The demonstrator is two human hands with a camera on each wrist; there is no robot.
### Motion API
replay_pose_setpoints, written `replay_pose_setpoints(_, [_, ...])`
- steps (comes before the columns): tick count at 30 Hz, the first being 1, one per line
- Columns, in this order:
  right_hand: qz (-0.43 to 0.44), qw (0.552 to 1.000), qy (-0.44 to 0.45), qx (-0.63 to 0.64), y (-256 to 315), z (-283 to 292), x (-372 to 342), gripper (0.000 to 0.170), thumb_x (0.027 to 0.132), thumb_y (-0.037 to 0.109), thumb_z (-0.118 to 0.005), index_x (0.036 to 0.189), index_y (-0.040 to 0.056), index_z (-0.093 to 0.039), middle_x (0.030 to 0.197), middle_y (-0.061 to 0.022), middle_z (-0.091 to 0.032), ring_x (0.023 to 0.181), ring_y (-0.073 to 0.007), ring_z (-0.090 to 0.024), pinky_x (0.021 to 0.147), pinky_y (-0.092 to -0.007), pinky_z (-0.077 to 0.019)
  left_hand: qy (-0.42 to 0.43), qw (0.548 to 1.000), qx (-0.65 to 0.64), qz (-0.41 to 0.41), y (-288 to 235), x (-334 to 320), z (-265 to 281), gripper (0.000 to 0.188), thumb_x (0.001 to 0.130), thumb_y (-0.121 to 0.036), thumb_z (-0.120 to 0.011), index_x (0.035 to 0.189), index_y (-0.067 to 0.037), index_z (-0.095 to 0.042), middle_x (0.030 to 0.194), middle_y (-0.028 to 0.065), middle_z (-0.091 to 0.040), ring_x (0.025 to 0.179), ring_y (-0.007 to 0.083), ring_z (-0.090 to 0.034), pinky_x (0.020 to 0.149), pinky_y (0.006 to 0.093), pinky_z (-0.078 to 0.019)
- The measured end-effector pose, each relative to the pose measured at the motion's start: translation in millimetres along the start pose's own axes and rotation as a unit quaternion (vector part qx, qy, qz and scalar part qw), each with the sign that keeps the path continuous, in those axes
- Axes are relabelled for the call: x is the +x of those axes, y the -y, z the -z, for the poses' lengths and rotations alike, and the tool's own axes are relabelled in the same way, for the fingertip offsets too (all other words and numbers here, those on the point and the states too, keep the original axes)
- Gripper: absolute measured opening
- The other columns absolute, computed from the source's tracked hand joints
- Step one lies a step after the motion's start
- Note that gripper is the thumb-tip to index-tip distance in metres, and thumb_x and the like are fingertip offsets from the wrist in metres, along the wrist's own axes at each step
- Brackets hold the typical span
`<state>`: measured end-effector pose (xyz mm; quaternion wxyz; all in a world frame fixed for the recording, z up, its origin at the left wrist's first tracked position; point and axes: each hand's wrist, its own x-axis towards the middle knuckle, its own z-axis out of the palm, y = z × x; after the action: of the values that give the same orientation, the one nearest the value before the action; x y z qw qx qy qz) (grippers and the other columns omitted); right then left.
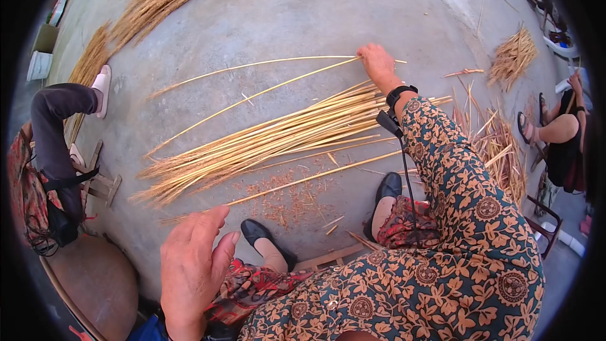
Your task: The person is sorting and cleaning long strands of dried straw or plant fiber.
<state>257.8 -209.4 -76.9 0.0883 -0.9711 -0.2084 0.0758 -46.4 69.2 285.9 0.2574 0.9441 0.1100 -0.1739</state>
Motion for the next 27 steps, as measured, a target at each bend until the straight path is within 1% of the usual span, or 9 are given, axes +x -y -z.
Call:
replay_pose_setpoints(4, [-0.014,1.0,-0.015,-0.015,-3.2,-9.2,-9.6,0.015,0.086,0.016,-0.056,0.098,0.0177,-0.065,0.097,-0.0072,-0.059,0.099,-0.0277,-0.056,0.081,-0.0411,-0.0487,0.002,1.0,-0.001,-0.004,-2.8,-5.9,1.3,0.033,0.075,-0.01,-0.07,0.105,-0.003,-0.06,0.087,0.0143,-0.063,0.078,0.032,-0.061,0.068,0.0389,-0.0489])
replay_pose_setpoints(10, [-0.049,0.987,0.151,-0.034,0.4,-3.8,-15.4,0.018,0.087,0.021,-0.056,0.1,0.0158,-0.067,0.107,-0.008,-0.06,0.1,-0.0288,-0.059,0.082,-0.0412,-0.049,0.001,1.0,0.008,-0.023,-0.7,-17.4,-2.5,0.034,0.074,-0.01,-0.071,0.105,-0.002,-0.06,0.087,0.0155,-0.063,0.078,0.0341,-0.06,0.068,0.0396,-0.0488])
replay_pose_setpoints(13, [-0.041,0.983,0.171,-0.055,3.5,-9.0,-9.5,0.02,0.087,0.023,-0.057,0.104,0.0164,-0.066,0.11,-0.0082,-0.061,0.101,-0.0292,-0.059,0.084,-0.0409,-0.0487,0.006,1.0,0.008,-0.021,-2.2,-14.6,-1.9,0.034,0.074,-0.01,-0.071,0.105,-0.002,-0.06,0.088,0.0161,-0.063,0.078,0.0348,-0.06,0.068,0.0398,-0.0486])
replay_pose_setpoints(15, [-0.03,0.993,0.115,-0.014,6.7,-8.3,-14.4,0.021,0.086,0.022,-0.058,0.105,0.0159,-0.065,0.109,-0.009,-0.062,0.101,-0.0297,-0.06,0.083,-0.0419,-0.0495,0.009,1.0,0.003,-0.016,-2.1,-13.6,-1.5,0.034,0.074,-0.01,-0.071,0.105,-0.002,-0.06,0.088,0.0164,-0.062,0.078,0.035,-0.06,0.068,0.04,-0.0484])
replay_pose_setpoints(16, [-0.024,0.996,0.087,0.006,8.8,-6.7,-15.2,0.022,0.085,0.022,-0.058,0.105,0.0157,-0.065,0.108,-0.0093,-0.062,0.101,-0.0299,-0.06,0.083,-0.0424,-0.0499,0.006,1.0,0.012,-0.022,-0.9,-12.7,-1.0,0.035,0.074,-0.009,-0.071,0.106,-0.002,-0.06,0.086,0.0151,-0.062,0.077,0.032,-0.06,0.067,0.0382,-0.0486])
replay_pose_setpoints(18, [-0.063,0.994,0.081,0.026,11.0,0.5,-20.3,0.022,0.085,0.023,-0.059,0.106,0.0158,-0.064,0.107,-0.0084,-0.062,0.101,-0.0291,-0.06,0.084,-0.0418,-0.0493,0.002,0.999,0.026,-0.036,-0.2,-17.1,0.3,0.037,0.074,-0.008,-0.07,0.108,-0.002,-0.059,0.083,0.0127,-0.062,0.073,0.026,-0.061,0.066,0.0347,-0.0488])
replay_pose_setpoints(22, [-0.136,0.988,0.017,0.068,17.1,0.2,-9.5,0.021,0.085,0.023,-0.059,0.105,0.0161,-0.064,0.105,-0.007,-0.062,0.102,-0.0273,-0.058,0.085,-0.0415,-0.0482,0.01,0.999,0.029,-0.034,-1.4,-18.2,1.5,0.037,0.074,-0.008,-0.07,0.108,-0.002,-0.059,0.084,0.0129,-0.063,0.074,0.0263,-0.061,0.067,0.0349,-0.0491])
replay_pose_setpoints(25, [-0.121,0.991,0.057,0.031,20.6,-7.8,-6.5,0.018,0.086,0.023,-0.059,0.101,0.0163,-0.064,0.103,-0.0066,-0.062,0.104,-0.0258,-0.055,0.086,-0.043,-0.0451,0.014,0.999,0.024,-0.036,-1.0,-18.5,3.7,0.036,0.074,-0.008,-0.071,0.107,-0.002,-0.059,0.085,0.0131,-0.063,0.074,0.0266,-0.061,0.067,0.0352,-0.0493])
replay_pose_setpoints(27, [-0.116,0.992,0.037,0.014,24.8,-17.9,-11.2,0.014,0.086,0.022,-0.058,0.097,0.0162,-0.063,0.102,-0.006,-0.06,0.104,-0.0251,-0.054,0.086,-0.0444,-0.0428,0.011,0.999,0.022,-0.041,-1.1,-16.3,4.7,0.035,0.073,-0.008,-0.071,0.106,-0.002,-0.06,0.086,0.0131,-0.063,0.074,0.0267,-0.061,0.067,0.0352,-0.0494])
